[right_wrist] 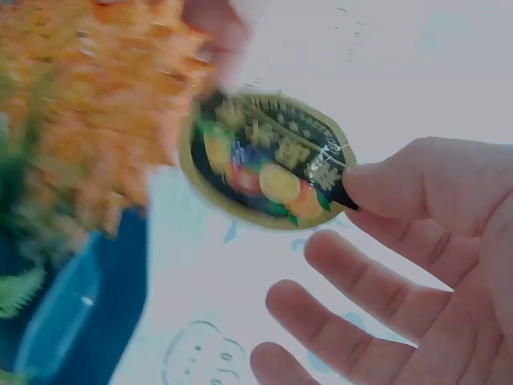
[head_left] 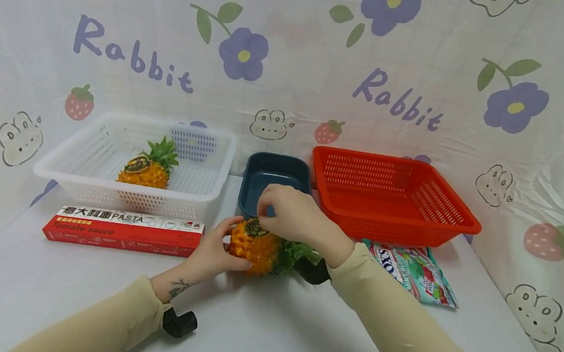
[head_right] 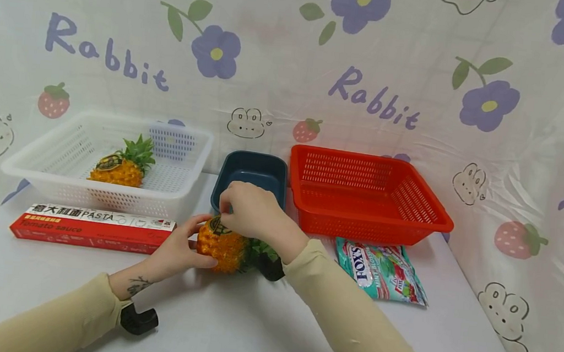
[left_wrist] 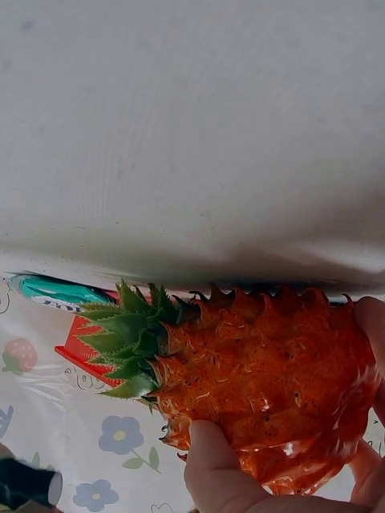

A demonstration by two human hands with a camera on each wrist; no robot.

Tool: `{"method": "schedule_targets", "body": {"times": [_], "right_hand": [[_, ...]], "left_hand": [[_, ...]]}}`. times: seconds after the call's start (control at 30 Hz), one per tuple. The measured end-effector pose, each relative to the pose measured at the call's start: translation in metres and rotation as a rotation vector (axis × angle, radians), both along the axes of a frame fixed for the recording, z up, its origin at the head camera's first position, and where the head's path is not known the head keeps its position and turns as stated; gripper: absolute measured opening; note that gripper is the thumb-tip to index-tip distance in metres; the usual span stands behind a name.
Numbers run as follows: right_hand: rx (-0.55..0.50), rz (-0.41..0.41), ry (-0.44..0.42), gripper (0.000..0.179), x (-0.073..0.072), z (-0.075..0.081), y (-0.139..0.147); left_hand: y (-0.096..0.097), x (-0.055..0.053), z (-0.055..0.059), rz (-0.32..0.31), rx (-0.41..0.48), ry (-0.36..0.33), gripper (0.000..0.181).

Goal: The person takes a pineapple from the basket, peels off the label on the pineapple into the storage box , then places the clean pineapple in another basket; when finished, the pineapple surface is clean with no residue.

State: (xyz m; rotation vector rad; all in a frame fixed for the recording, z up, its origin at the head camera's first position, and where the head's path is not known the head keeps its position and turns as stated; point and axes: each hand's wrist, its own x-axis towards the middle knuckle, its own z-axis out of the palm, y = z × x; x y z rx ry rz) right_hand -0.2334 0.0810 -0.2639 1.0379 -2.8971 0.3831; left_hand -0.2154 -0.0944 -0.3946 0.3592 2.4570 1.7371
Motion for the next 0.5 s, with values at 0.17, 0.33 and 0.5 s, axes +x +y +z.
{"method": "schedule_targets", "body": {"times": [0.17,0.33,0.5], "right_hand": [[-0.070,-0.019,0.133,0.005,-0.008,0.016,0.004],[-0.071,-0.080,0.213,0.007,-0.026,0.025,0.008],[0.023,-0.149,0.228,0.015,-0.043,0.030,0.009]], "left_hand": [[0.000,0.001,0.002,-0.008,0.023,-0.010,0.086],[0.000,0.001,0.002,-0.005,0.018,-0.002,0.087],[0.000,0.002,0.002,0.008,0.004,-0.013,0.088]]}}
